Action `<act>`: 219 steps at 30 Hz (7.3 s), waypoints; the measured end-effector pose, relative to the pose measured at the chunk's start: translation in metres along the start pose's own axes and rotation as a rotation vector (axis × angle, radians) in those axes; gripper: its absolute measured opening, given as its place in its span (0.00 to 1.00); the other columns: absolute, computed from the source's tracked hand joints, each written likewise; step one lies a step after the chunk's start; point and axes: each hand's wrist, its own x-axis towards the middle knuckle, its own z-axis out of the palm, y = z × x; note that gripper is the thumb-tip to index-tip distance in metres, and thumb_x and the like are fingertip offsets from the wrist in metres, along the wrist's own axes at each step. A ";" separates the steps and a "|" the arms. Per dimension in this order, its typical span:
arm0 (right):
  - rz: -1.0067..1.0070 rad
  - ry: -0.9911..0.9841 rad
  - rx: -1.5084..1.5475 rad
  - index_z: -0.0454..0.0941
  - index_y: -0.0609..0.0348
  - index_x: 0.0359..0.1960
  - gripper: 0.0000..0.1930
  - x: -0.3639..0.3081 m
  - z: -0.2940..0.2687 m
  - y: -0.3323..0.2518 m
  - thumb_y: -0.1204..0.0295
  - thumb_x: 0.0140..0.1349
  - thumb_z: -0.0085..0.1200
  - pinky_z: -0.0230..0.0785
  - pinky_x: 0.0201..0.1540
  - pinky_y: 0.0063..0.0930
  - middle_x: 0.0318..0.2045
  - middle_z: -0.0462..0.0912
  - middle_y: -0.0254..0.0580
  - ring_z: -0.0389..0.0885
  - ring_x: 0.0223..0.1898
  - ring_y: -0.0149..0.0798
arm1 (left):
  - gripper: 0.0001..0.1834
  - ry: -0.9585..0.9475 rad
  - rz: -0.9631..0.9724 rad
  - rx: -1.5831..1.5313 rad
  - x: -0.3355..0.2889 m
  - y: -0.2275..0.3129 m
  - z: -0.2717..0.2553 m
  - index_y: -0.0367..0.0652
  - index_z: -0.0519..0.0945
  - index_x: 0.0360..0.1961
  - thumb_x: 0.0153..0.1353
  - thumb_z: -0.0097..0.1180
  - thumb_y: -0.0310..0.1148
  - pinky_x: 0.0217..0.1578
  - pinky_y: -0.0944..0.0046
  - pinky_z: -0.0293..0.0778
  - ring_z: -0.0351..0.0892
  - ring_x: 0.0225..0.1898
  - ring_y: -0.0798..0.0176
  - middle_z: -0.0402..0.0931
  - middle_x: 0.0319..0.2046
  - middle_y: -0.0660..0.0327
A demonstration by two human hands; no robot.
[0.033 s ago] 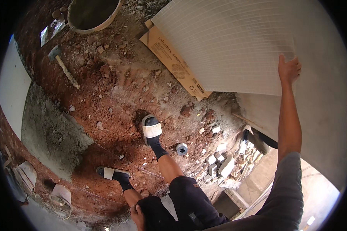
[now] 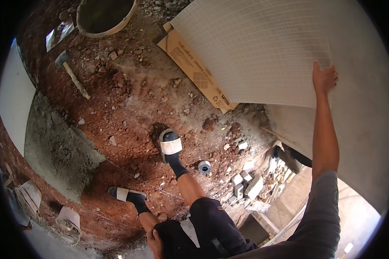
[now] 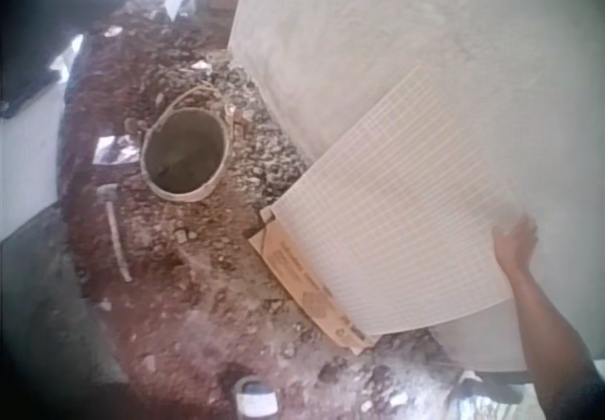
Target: The person spreads wet cement on a floor area using a trowel, then places a large ceramic tile onto the cement and taps it with a rubber mallet to level it. The person lifts the tile, repositions it, and continues spreading cement.
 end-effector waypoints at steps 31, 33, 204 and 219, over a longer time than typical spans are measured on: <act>-0.215 -0.860 0.595 0.71 0.81 0.54 0.39 -0.077 -0.133 0.040 0.48 0.58 0.58 0.68 0.57 0.39 0.49 0.76 0.73 0.77 0.54 0.58 | 0.16 0.124 0.335 -0.230 0.046 0.126 -0.058 0.30 0.74 0.48 0.71 0.44 0.35 0.50 0.61 0.67 0.73 0.46 0.52 0.73 0.44 0.49; -0.267 -0.882 0.627 0.74 0.78 0.51 0.35 -0.091 -0.141 0.040 0.50 0.59 0.57 0.71 0.53 0.39 0.46 0.79 0.70 0.80 0.48 0.57 | 0.17 0.131 0.488 -0.319 0.060 0.183 -0.070 0.30 0.73 0.51 0.72 0.45 0.34 0.53 0.62 0.66 0.73 0.50 0.56 0.74 0.48 0.52; -0.510 -0.856 1.499 0.78 0.66 0.37 0.13 -0.760 -0.171 -0.590 0.66 0.64 0.54 0.67 0.32 0.20 0.27 0.79 0.33 0.72 0.28 0.23 | 0.32 1.025 -0.180 -0.667 0.571 -0.353 -0.336 0.30 0.79 0.34 0.61 0.57 0.57 0.32 0.58 0.74 0.76 0.29 0.58 0.80 0.29 0.51; -0.562 -0.825 1.369 0.78 0.68 0.40 0.18 -0.762 -0.159 -0.597 0.61 0.63 0.57 0.68 0.31 0.25 0.25 0.80 0.37 0.73 0.26 0.26 | 0.31 0.969 -0.146 -0.717 0.578 -0.356 -0.332 0.31 0.76 0.28 0.63 0.55 0.57 0.29 0.61 0.71 0.72 0.25 0.62 0.77 0.24 0.56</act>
